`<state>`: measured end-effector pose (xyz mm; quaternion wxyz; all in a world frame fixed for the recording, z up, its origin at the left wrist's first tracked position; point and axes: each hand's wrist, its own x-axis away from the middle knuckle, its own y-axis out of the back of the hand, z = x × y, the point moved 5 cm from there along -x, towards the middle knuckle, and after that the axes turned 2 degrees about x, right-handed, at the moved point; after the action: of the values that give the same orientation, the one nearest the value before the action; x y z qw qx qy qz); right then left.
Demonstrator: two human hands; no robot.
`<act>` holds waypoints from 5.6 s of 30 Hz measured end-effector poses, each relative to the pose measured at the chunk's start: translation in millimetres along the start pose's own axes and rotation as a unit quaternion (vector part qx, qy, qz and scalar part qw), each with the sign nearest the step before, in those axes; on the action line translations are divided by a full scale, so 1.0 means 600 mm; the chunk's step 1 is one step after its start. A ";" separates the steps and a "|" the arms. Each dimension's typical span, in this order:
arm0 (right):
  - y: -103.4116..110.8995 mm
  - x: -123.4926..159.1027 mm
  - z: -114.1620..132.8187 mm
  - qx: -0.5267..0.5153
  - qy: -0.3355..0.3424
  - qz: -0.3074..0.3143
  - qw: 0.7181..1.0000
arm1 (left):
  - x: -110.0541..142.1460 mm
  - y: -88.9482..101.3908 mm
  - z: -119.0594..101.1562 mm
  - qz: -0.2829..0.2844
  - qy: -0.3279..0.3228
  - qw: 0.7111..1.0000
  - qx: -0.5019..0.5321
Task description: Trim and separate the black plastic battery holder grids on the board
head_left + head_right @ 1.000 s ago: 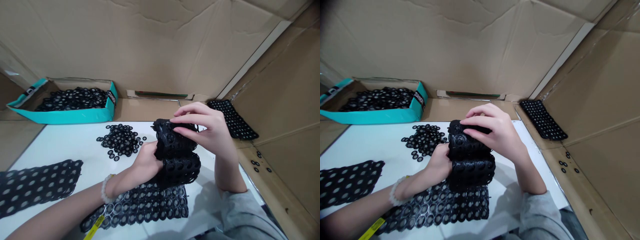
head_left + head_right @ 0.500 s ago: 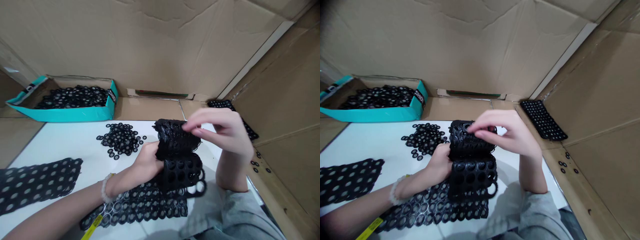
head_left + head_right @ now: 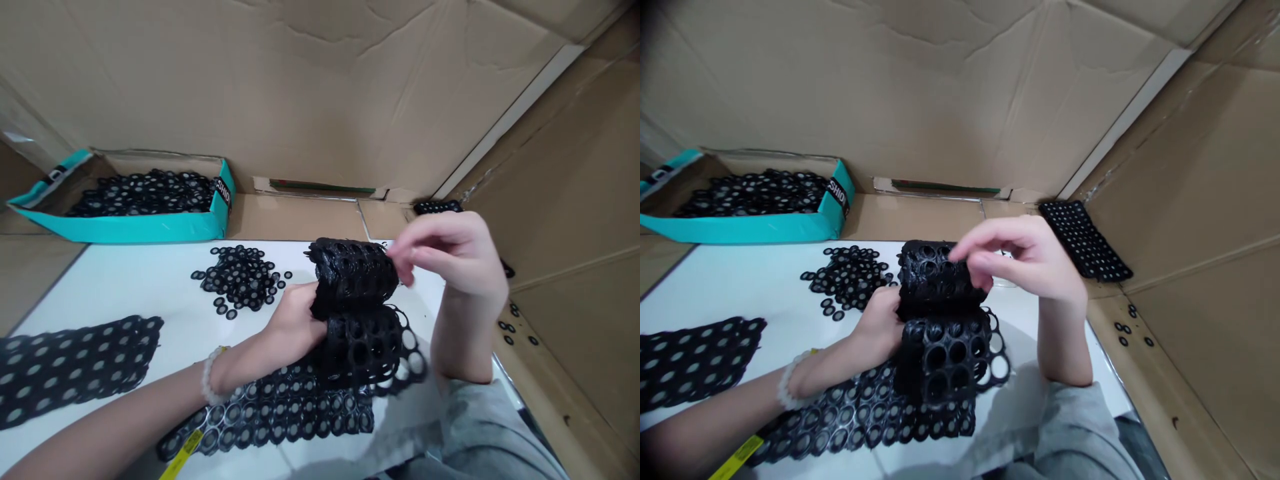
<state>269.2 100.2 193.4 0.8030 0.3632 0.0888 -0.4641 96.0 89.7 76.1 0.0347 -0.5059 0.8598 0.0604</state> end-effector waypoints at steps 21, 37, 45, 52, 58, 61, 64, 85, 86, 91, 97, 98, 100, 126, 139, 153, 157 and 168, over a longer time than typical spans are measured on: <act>-0.041 -0.028 -0.008 0.267 -0.013 0.016 0.964 | 0.001 0.000 -0.003 0.002 -0.001 0.999 -0.048; -0.011 -0.010 0.018 0.206 0.056 -0.045 0.976 | 0.004 -0.001 0.005 -0.001 0.022 0.999 -0.046; 0.006 -0.013 -0.003 0.146 0.009 -0.005 0.989 | 0.004 -0.004 0.010 0.008 0.030 0.999 -0.028; -0.024 -0.028 -0.021 0.221 -0.045 -0.006 0.974 | 0.003 -0.003 0.003 0.010 0.013 0.999 -0.044; -0.018 -0.022 -0.012 0.185 -0.068 -0.014 0.980 | 0.001 -0.003 -0.001 0.007 0.017 0.998 -0.059; -0.010 -0.019 -0.008 0.154 -0.073 -0.017 0.985 | 0.002 -0.001 0.001 0.004 0.009 0.998 -0.065; -0.002 -0.014 -0.002 0.119 -0.055 -0.010 0.991 | 0.003 -0.002 0.003 0.008 0.010 0.998 -0.064; 0.011 0.002 0.025 0.120 -0.001 0.016 0.993 | 0.002 0.001 0.005 0.003 -0.015 0.996 -0.091; 0.011 0.004 0.027 0.126 -0.001 0.011 0.992 | 0.002 0.001 0.007 0.002 -0.013 0.996 -0.089; 0.016 0.016 0.049 0.164 0.028 -0.025 0.986 | 0.004 -0.001 0.005 0.004 0.005 0.998 -0.064; 0.000 0.023 0.044 0.098 0.042 0.111 0.988 | 0.004 -0.003 -0.003 0.004 0.010 0.999 -0.042; -0.003 0.017 0.037 0.105 0.034 0.109 0.988 | 0.004 -0.003 -0.001 0.005 0.011 0.999 -0.042; -0.006 0.001 0.019 0.150 0.000 0.061 0.987 | 0.005 -0.003 0.004 0.007 0.013 0.999 -0.051; 0.013 0.003 0.014 0.040 -0.002 0.068 0.997 | 0.002 -0.002 0.008 0.008 -0.009 0.998 -0.063; -0.006 -0.020 -0.016 0.171 -0.090 0.012 0.981 | 0.002 -0.004 0.006 0.014 0.002 0.998 -0.056; -0.009 -0.024 -0.040 0.186 -0.137 0.014 0.973 | 0.003 -0.002 0.005 0.011 0.001 0.997 -0.079; -0.019 -0.027 -0.040 0.177 -0.122 0.019 0.976 | 0.002 -0.001 0.005 0.013 -0.007 0.996 -0.084; 0.011 0.000 -0.005 0.011 -0.041 0.105 0.994 | 0.004 -0.004 0.004 0.012 0.034 0.999 -0.038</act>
<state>275.5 104.3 194.5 0.8465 0.3595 0.0120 -0.3925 96.9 86.9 73.4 -0.0148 -0.4979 0.8638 0.0761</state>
